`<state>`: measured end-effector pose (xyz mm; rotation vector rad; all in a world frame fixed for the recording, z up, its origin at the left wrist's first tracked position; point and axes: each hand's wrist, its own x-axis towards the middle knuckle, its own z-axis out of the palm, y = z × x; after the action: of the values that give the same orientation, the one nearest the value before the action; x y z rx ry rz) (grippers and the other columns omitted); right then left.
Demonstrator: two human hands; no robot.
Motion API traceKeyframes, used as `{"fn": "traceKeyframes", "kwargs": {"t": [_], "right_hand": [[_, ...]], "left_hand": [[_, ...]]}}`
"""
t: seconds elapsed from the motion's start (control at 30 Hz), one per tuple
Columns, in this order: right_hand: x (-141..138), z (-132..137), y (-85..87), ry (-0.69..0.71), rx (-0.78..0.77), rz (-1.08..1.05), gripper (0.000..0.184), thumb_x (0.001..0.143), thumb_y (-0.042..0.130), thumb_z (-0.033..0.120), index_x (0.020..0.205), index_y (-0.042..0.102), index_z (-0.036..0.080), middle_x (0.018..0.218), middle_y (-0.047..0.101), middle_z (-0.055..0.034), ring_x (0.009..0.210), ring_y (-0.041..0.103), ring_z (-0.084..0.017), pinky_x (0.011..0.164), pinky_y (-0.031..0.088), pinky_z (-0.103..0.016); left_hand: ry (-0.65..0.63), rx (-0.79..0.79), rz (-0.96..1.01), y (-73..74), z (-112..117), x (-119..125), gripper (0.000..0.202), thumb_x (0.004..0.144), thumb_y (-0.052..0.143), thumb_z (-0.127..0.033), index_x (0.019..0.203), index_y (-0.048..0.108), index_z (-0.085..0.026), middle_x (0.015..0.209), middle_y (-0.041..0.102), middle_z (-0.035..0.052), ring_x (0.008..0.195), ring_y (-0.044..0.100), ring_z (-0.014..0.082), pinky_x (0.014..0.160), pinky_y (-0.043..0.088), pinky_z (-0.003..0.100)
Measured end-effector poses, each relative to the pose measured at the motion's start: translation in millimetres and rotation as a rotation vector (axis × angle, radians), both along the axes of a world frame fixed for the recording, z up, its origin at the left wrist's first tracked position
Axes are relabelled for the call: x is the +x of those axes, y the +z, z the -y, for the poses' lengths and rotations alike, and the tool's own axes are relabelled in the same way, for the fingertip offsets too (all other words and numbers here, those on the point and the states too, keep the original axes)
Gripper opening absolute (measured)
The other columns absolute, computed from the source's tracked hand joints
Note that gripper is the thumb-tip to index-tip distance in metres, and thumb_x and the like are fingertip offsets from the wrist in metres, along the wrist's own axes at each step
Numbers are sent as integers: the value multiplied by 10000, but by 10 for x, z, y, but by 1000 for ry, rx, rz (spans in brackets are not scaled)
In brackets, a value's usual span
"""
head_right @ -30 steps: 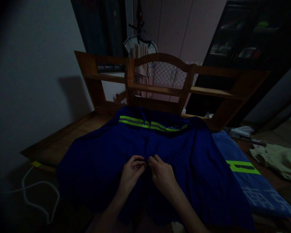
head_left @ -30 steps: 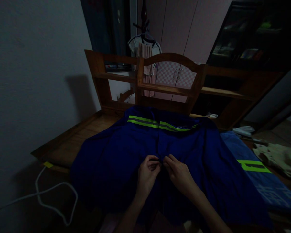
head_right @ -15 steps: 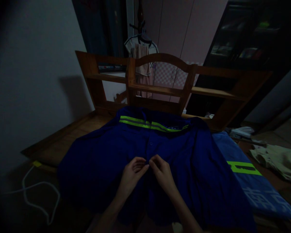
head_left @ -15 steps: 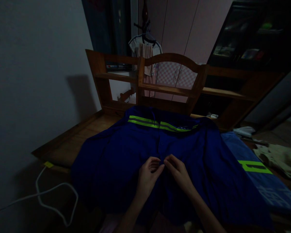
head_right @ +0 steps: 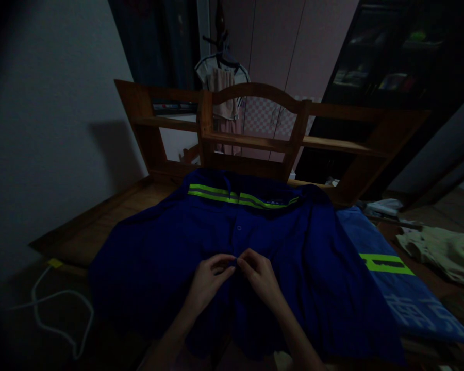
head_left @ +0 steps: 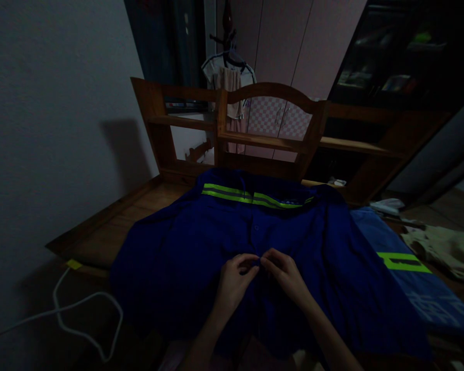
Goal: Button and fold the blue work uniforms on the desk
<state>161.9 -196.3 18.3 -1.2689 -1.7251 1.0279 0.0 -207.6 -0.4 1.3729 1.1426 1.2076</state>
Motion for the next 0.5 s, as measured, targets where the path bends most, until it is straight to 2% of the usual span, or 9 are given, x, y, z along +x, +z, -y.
{"fn": "traceKeyframes", "kwargs": {"t": [0.2,0.3,0.37,0.43,0.5], "right_hand": [[20,-20,36,69,15,45,284,883,467,397,820,599,153,649,556,17,590,517,-104,534,386,-190],[-35,37,108,55,64,105,246,867,491,370,830,615,160,701,606,4,637,555,-115,572,414,-199],[-2,76,182,36,80,142,221,860,502,354,911,624,176,766,639,-5,655,582,-121,590,434,-208],[187,82,267,-25,93,172,263,864,493,370,1024,607,196,859,658,-24,691,610,-134,606,459,-223],[571,48,344,-175,140,228,326,862,485,415,1095,581,208,955,654,-48,783,629,-161,654,485,-247]], "left_hand": [[43,79,-92,4,17,12,183,795,563,-253,928,680,-208,932,653,57,838,626,173,744,506,263],[75,121,-142,17,33,71,203,850,493,-295,897,672,-212,906,641,55,833,622,167,745,497,261],[81,122,-165,27,29,79,199,848,500,-330,879,654,-208,866,636,48,798,623,162,705,500,252],[108,118,-212,40,-3,-19,211,818,543,-386,882,635,-208,858,628,43,780,621,166,668,504,250],[217,150,-346,57,-67,-284,280,784,569,-448,930,625,-215,931,611,54,838,613,187,719,507,283]]}}
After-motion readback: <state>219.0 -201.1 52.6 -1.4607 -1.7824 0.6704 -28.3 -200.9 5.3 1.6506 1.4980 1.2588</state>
